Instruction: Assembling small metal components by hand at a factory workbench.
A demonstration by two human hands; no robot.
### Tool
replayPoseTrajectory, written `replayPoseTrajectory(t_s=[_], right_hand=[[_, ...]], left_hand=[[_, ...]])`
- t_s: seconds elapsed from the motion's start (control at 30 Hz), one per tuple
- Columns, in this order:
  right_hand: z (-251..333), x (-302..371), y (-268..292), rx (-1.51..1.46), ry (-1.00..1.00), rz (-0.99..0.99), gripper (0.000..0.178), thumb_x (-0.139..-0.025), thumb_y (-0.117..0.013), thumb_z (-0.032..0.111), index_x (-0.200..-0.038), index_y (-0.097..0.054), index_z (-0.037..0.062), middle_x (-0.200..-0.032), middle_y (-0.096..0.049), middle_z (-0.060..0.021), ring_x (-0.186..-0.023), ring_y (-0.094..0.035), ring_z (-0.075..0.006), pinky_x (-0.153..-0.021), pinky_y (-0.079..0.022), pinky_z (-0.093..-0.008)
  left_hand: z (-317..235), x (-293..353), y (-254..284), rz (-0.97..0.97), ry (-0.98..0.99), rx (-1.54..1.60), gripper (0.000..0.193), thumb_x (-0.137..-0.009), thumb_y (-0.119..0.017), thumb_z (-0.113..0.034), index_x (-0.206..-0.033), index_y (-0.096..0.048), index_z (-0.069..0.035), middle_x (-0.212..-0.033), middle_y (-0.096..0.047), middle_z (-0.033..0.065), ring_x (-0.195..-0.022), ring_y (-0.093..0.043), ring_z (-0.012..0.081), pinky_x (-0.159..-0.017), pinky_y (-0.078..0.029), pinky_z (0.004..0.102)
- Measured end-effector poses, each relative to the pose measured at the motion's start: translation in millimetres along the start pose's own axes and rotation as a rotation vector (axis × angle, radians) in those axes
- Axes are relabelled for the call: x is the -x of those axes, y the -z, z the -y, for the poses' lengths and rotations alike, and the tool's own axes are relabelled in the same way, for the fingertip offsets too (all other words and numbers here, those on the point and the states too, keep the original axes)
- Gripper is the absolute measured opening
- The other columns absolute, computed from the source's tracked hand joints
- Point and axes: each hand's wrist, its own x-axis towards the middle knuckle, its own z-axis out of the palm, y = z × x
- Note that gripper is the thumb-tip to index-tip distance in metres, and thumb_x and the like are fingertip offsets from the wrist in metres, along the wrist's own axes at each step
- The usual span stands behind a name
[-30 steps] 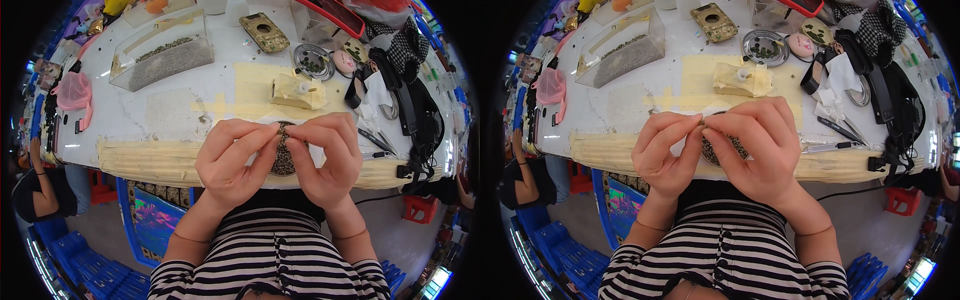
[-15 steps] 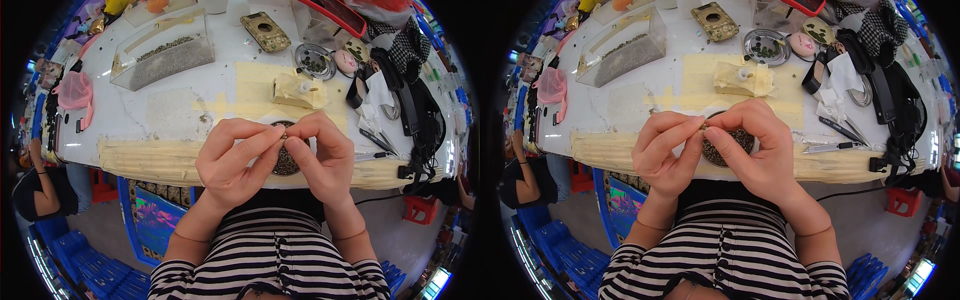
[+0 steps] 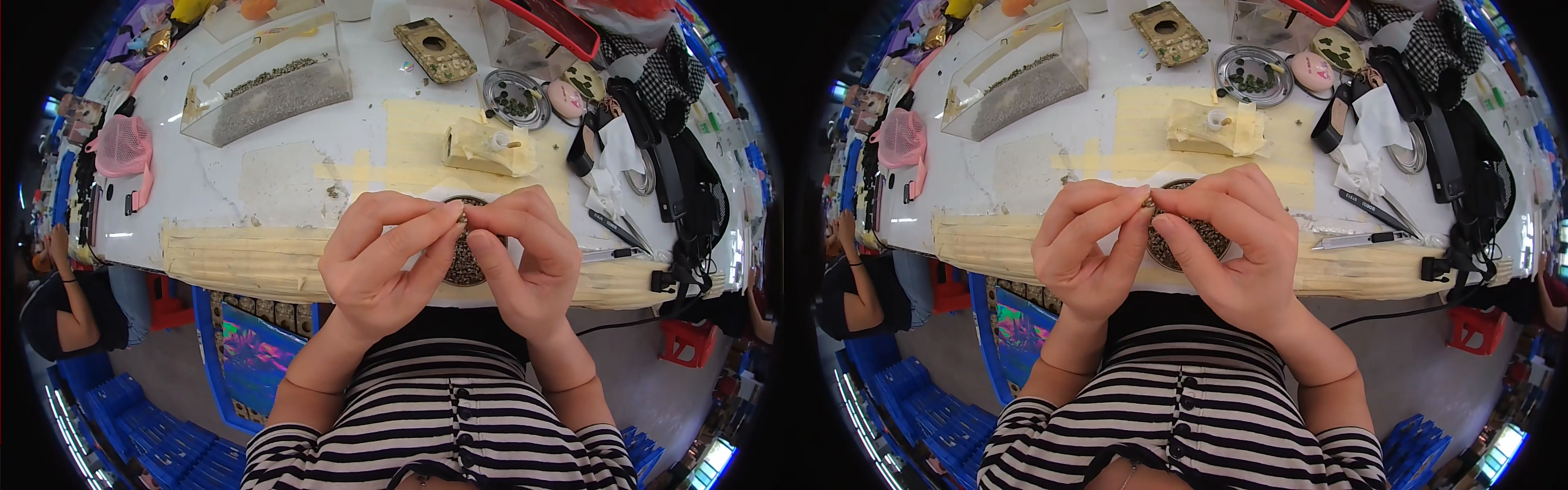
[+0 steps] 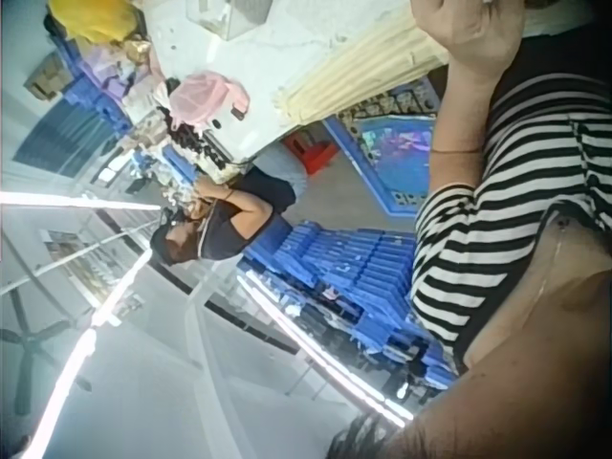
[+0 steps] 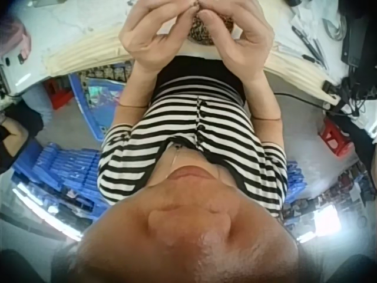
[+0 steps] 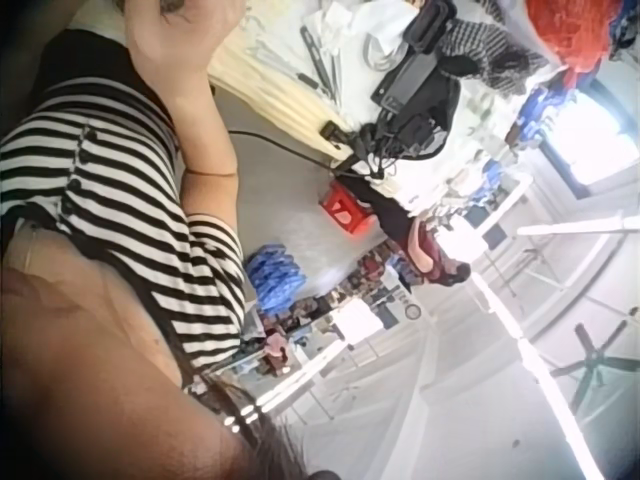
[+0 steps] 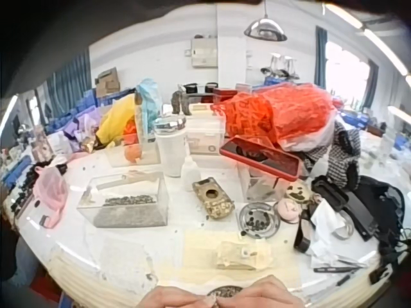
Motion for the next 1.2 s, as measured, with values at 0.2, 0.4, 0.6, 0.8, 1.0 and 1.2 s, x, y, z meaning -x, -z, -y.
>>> replayPoseTrajectory(t_s=[0.2, 0.4, 0.6, 0.8, 1.0, 1.2], right_hand=[[-1.6, -1.2, 2.4, -0.16, -0.105, 0.014, 0.012, -0.08, -0.077, 0.002, -0.091, -0.073, 0.002, -0.084, -0.067, -0.0056, -0.077, -0.058, -0.0174, -0.07, -0.045, -0.0279], [4.3, -0.1, 0.8, 0.214, 0.198, -0.099, 0.022, -0.073, -0.08, 0.001, -0.094, -0.075, 0.0053, -0.083, -0.067, -0.0047, -0.074, -0.057, -0.0185, -0.068, -0.044, -0.0288], [1.9, 0.7, 0.2, 0.227, 0.177, -0.061, 0.026, -0.073, -0.08, 0.001, -0.099, -0.076, 0.0046, -0.084, -0.069, -0.006, -0.075, -0.059, -0.0189, -0.068, -0.045, -0.0289], [-3.9, 2.2, 1.3, -0.107, -0.068, 0.015, 0.017, -0.077, -0.078, 0.001, -0.094, -0.074, 0.0023, -0.083, -0.069, -0.0067, -0.074, -0.06, -0.0199, -0.069, -0.046, -0.0289], [1.6, 2.8, 3.0, 0.183, 0.148, -0.076, 0.019, -0.075, -0.079, 0.003, -0.093, -0.075, 0.0055, -0.082, -0.068, -0.0033, -0.073, -0.058, -0.0187, -0.069, -0.044, -0.0292], [2.7, 2.1, 2.1, 0.35, 0.288, -0.075, 0.026, -0.07, -0.081, 0.003, -0.095, -0.076, 0.0075, -0.083, -0.068, -0.0008, -0.072, -0.057, -0.0174, -0.068, -0.042, -0.0291]], left_hand=[[-3.3, -1.1, 1.9, 0.049, -0.016, -0.003, 0.028, -0.075, -0.076, 0.008, -0.102, -0.075, -0.001, -0.093, -0.069, 0.0095, -0.08, -0.065, 0.0197, -0.069, -0.051, 0.0276], [0.3, -0.9, -4.7, -0.006, -0.052, -0.045, 0.03, -0.07, -0.079, 0.007, -0.099, -0.075, 0.0, -0.088, -0.069, 0.0079, -0.074, -0.064, 0.0198, -0.062, -0.05, 0.0289], [0.1, -1.2, -2.5, -0.013, -0.018, -0.005, 0.028, -0.071, -0.079, 0.007, -0.098, -0.075, 0.0, -0.088, -0.068, 0.0079, -0.074, -0.064, 0.0198, -0.062, -0.05, 0.0288], [0.1, -1.6, -2.2, 0.006, -0.077, -0.018, 0.03, -0.07, -0.079, 0.007, -0.099, -0.075, 0.0, -0.088, -0.068, 0.0082, -0.075, -0.064, 0.0201, -0.061, -0.05, 0.0287], [0.0, -0.4, -6.0, 0.007, -0.073, -0.062, 0.031, -0.069, -0.079, 0.007, -0.099, -0.075, 0.0, -0.087, -0.068, 0.0086, -0.074, -0.064, 0.0212, -0.061, -0.051, 0.0291], [-1.1, -0.7, -3.6, -0.006, -0.035, -0.066, 0.031, -0.069, -0.079, 0.008, -0.098, -0.075, -0.001, -0.087, -0.068, 0.0081, -0.074, -0.064, 0.0206, -0.061, -0.051, 0.0292]])
